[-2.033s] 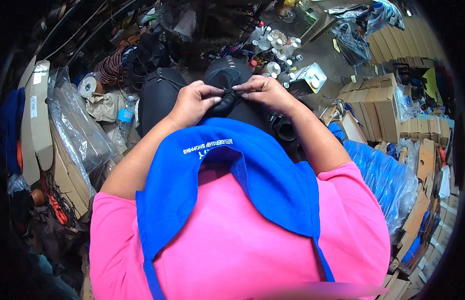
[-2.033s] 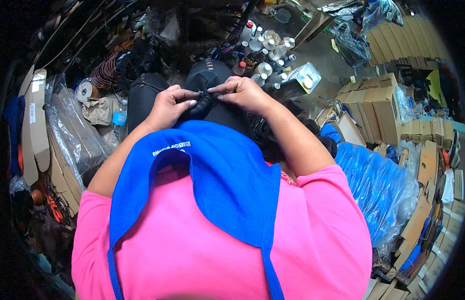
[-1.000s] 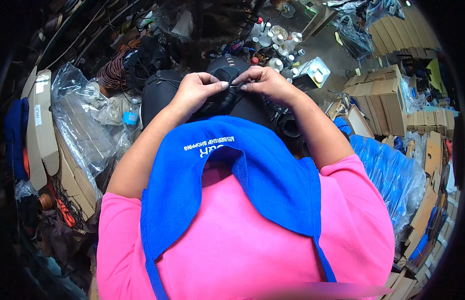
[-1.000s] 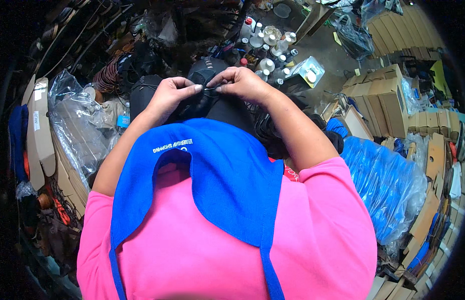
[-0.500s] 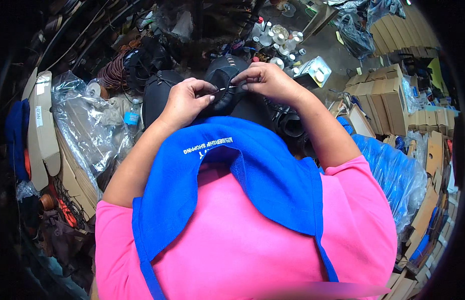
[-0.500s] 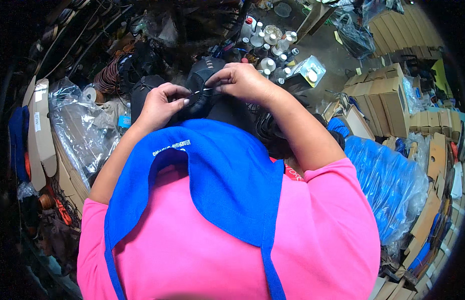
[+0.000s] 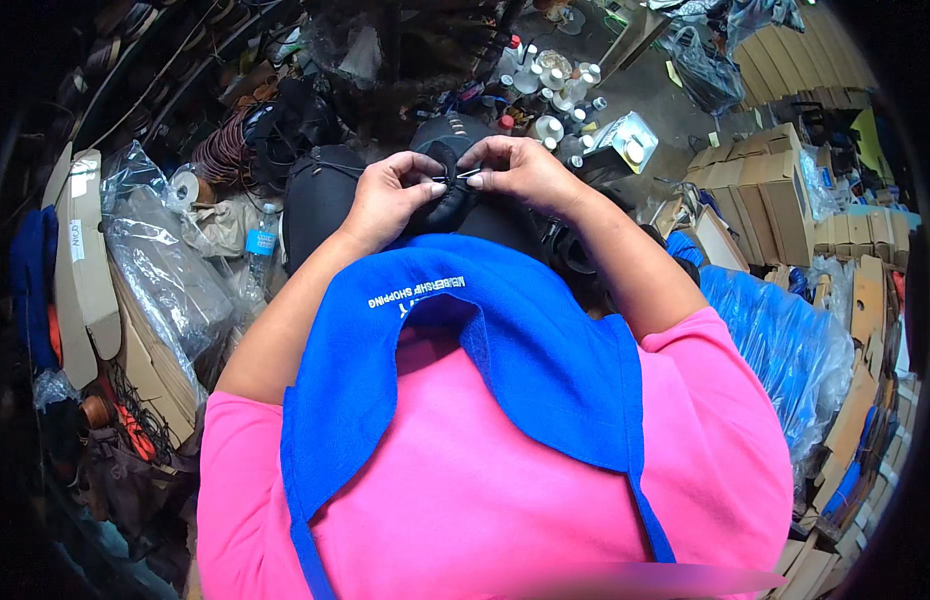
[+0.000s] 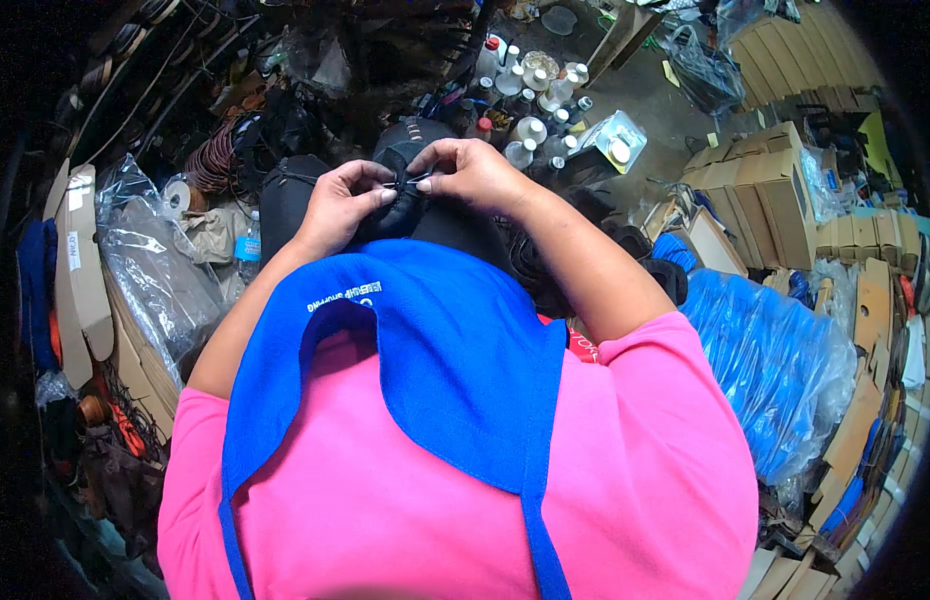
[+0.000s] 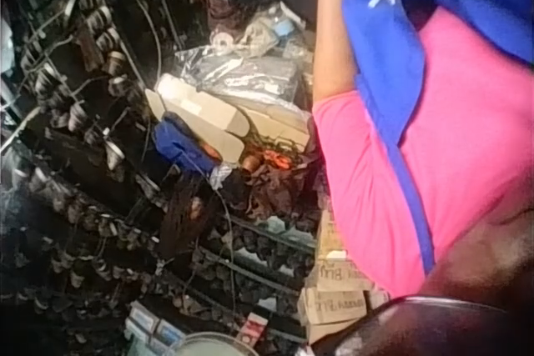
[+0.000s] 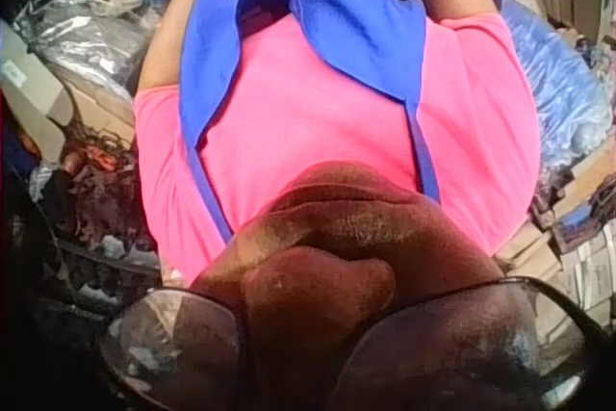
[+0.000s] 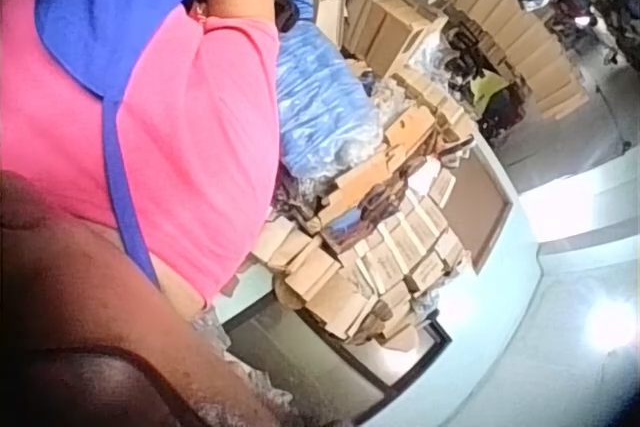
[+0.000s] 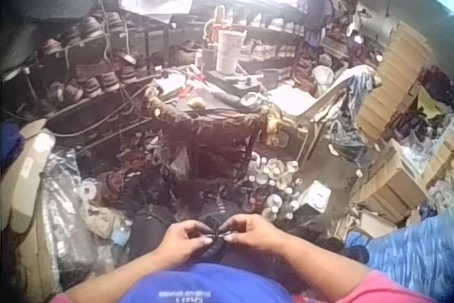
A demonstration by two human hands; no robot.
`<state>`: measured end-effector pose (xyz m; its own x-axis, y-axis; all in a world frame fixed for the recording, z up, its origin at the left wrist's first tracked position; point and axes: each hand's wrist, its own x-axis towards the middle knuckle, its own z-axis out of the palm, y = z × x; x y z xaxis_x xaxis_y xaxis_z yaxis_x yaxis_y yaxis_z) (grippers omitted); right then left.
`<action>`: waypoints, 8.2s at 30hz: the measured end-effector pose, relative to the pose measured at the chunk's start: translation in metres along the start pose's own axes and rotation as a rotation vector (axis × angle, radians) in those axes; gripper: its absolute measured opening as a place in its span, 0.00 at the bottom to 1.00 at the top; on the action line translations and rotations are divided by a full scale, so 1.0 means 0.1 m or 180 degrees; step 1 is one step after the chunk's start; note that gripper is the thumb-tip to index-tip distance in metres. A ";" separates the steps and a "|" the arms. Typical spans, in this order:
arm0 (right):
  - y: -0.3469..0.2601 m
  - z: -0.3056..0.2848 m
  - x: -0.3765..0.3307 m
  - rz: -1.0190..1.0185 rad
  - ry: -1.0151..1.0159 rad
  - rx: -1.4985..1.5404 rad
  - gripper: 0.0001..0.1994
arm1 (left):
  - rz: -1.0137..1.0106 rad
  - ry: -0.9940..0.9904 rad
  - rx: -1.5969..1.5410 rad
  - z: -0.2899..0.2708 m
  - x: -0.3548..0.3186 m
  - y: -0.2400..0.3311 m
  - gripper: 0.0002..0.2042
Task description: The person is manually stitching or threading a part of a black shoe by hand.
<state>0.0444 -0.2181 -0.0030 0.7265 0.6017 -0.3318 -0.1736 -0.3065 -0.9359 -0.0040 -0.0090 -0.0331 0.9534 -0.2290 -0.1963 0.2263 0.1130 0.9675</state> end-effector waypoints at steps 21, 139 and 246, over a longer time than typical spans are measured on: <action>0.16 -0.20 -0.16 -0.0094 0.0007 -0.0475 0.08 | 0.0548 -0.0299 0.2613 -0.02 -0.05 0.37 0.06; 0.04 0.09 -0.30 -0.1343 0.0962 -0.1731 0.09 | -0.0703 -0.1909 0.1159 -0.18 0.45 0.51 0.15; -0.36 -0.13 -0.39 -0.0937 0.0343 -0.1626 0.08 | 0.0011 -0.1551 0.0973 -0.31 0.56 0.39 0.11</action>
<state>0.0306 -0.2397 0.0454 0.7636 0.6451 -0.0284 0.3674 -0.4702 -0.8024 0.0646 0.0121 -0.0114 0.7357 -0.6564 -0.1669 0.0863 -0.1535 0.9844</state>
